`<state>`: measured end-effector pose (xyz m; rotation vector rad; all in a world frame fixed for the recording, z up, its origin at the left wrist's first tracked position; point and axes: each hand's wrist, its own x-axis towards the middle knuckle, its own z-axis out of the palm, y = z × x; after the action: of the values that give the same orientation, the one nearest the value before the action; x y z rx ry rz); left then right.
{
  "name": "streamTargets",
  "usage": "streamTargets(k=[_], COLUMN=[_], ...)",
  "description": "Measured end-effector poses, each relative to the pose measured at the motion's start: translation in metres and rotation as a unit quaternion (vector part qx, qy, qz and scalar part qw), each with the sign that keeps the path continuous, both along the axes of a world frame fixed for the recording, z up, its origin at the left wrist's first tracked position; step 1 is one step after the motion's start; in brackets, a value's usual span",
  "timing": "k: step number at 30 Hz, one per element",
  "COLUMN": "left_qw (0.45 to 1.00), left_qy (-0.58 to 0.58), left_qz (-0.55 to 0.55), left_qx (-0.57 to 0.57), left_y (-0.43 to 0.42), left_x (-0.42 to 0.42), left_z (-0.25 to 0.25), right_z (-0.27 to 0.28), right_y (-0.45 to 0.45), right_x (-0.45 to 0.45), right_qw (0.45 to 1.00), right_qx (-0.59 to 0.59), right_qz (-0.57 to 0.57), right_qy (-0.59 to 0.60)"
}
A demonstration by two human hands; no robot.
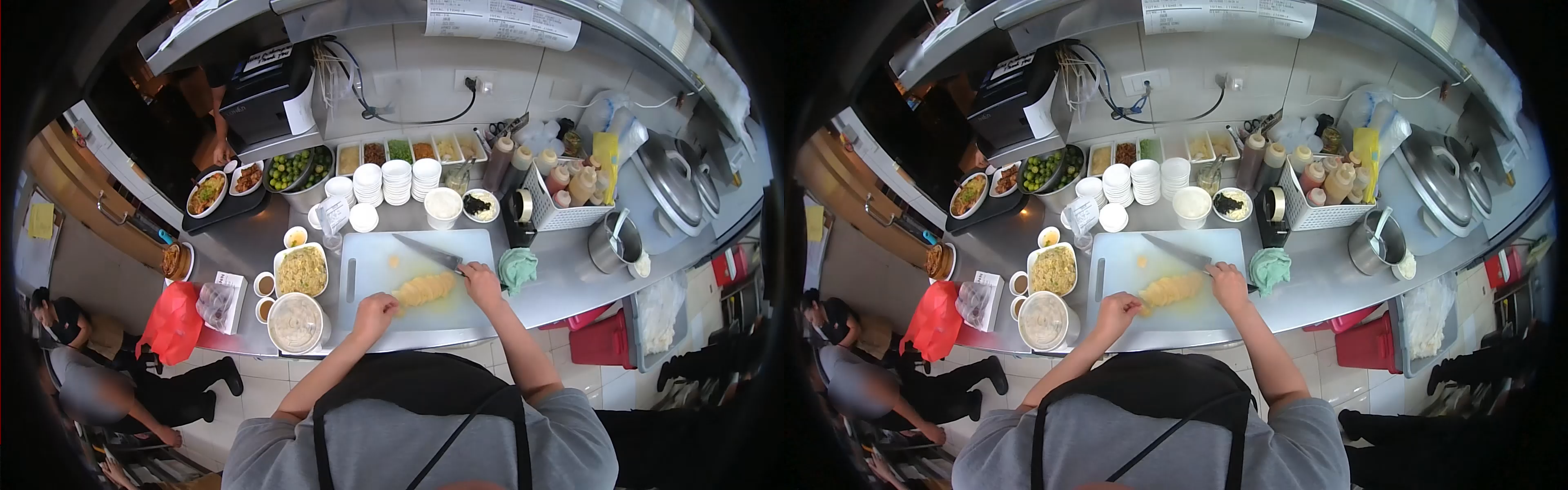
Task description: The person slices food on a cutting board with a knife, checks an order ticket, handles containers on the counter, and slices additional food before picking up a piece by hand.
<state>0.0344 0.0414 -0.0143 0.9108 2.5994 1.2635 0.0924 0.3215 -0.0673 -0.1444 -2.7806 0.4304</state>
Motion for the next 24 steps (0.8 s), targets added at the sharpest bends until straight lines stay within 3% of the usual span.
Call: streamTargets(k=[3, 5, 8, 14, 20, 24], left_qw=[0.999, 0.996, 0.996, 0.999, 0.994, 0.991], left_qy=[-0.018, 0.079, 0.089, 0.014, 0.082, 0.03], left_qz=[0.021, -0.018, 0.025, 0.039, 0.064, 0.126], left_qx=[-0.018, 0.034, 0.011, 0.013, 0.017, 0.017], left_y=[-0.004, -0.005, 0.0, -0.001, -0.014, -0.024], left_x=[0.0, -0.001, 0.006, 0.013, 0.023, 0.041], left_z=[-0.008, -0.016, -0.007, 0.001, -0.01, 0.009], right_z=[0.011, 0.012, 0.001, 0.005, -0.006, 0.003], right_y=[-0.002, 0.0, 0.003, 0.002, 0.017, 0.018], right_x=[0.005, 0.008, 0.012, 0.012, 0.004, -0.001], right_qw=[0.999, 0.997, 0.998, 0.999, 0.996, 0.991], right_qx=[-0.048, -0.067, -0.06, -0.035, -0.047, -0.064], right_qz=[-0.016, -0.021, -0.001, 0.011, 0.039, 0.088], right_qy=[-0.012, -0.029, -0.02, -0.033, -0.057, -0.083])
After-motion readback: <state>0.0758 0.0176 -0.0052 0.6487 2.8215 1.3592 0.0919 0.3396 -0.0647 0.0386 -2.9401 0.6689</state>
